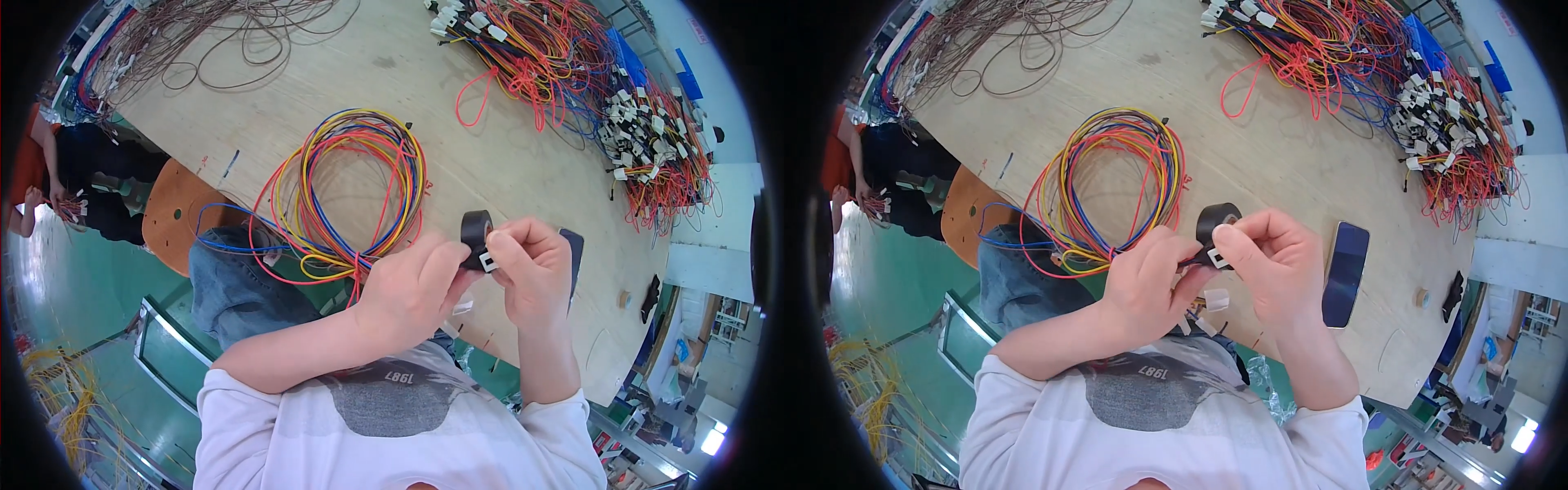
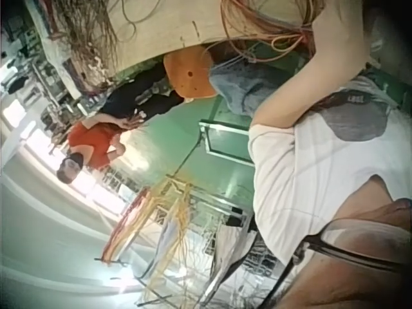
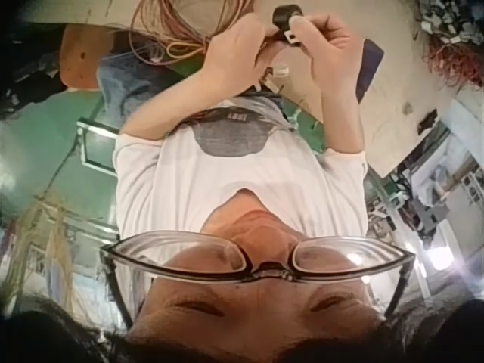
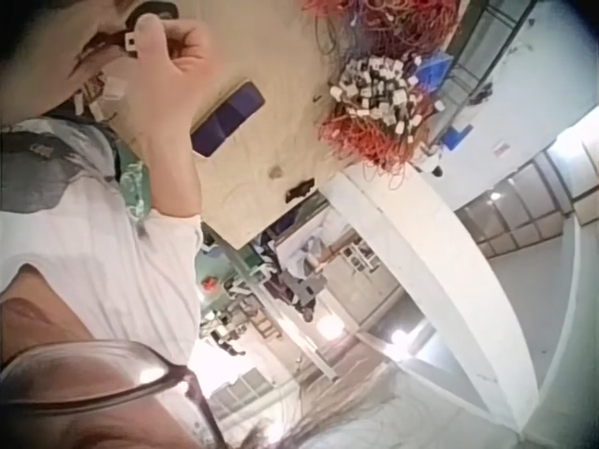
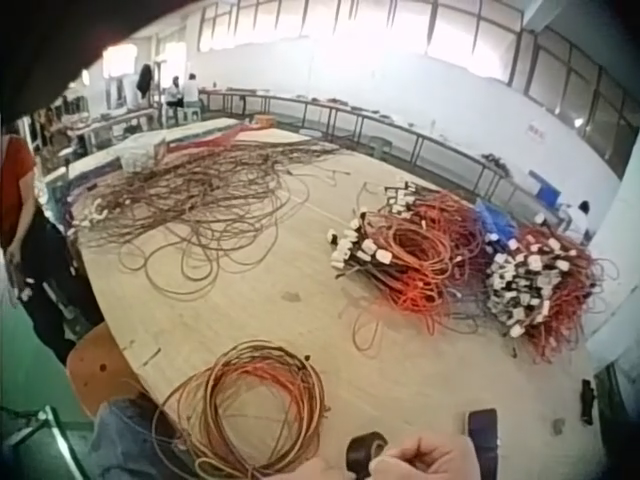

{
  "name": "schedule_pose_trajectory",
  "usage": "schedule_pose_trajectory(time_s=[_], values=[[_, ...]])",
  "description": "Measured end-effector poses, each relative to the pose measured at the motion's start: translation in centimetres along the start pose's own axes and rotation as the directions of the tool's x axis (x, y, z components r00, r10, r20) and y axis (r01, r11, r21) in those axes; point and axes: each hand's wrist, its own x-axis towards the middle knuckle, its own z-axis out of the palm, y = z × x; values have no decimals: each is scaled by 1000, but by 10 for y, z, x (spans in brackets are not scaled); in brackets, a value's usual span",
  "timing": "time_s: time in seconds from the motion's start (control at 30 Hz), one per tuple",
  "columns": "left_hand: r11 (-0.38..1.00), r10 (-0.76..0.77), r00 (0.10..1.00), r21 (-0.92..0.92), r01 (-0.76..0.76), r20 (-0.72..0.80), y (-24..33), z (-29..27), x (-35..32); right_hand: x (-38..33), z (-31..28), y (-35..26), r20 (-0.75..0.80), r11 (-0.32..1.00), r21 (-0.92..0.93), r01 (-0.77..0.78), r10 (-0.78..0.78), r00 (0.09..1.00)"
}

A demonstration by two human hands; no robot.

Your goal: Manually wrapping electrical tape around bundles of wires and connectors.

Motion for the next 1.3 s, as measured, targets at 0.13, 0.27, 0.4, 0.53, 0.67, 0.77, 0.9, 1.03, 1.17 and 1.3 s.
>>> schedule_pose_trajectory(time_s=[0.13, 0.27, 0.4, 0.53, 0.67, 0.77, 0.9, 1.03, 1.17, 1.3], values=[[997, 41, 995, -57, -47, -95, -1, 7, -1, -4, 12, 0, -93, 987, 163, 5, 10, 996], [980, -61, 995, -195, 44, -79, -2, 1, 4, -8, 10, 5, -63, 996, 85, 36, -31, 998], [980, 158, 979, -105, -172, -125, -9, -3, 6, -13, 11, 1, 65, 996, -65, 67, -62, 996], [977, 178, 983, -112, -183, -46, -13, -4, 0, -11, 6, -3, 205, 953, -276, 123, -66, 977], [887, -300, 928, -295, 356, 219, 5, -17, 8, -7, 12, 0, 179, 946, -213, 244, -208, 962], [461, -447, 678, -499, 734, 584, -6, -26, 12, -6, 13, 6, 158, 958, -148, 245, -221, 962], [-263, -290, 553, -621, 738, 781, -9, -39, 29, -4, 11, 8, 234, 873, -249, 420, -366, 901], [-161, -368, 552, -636, 754, 748, -10, -30, 27, -4, 5, 12, 318, 750, -369, 549, -453, 833], [-170, -472, 657, -792, 587, 588, -2, -28, 20, -15, 10, 4, 172, 905, -230, 359, -325, 930], [287, -167, 940, -897, 336, 298, -4, -34, 11, -12, 8, -8, 62, 996, 23, 85, -86, 994]])
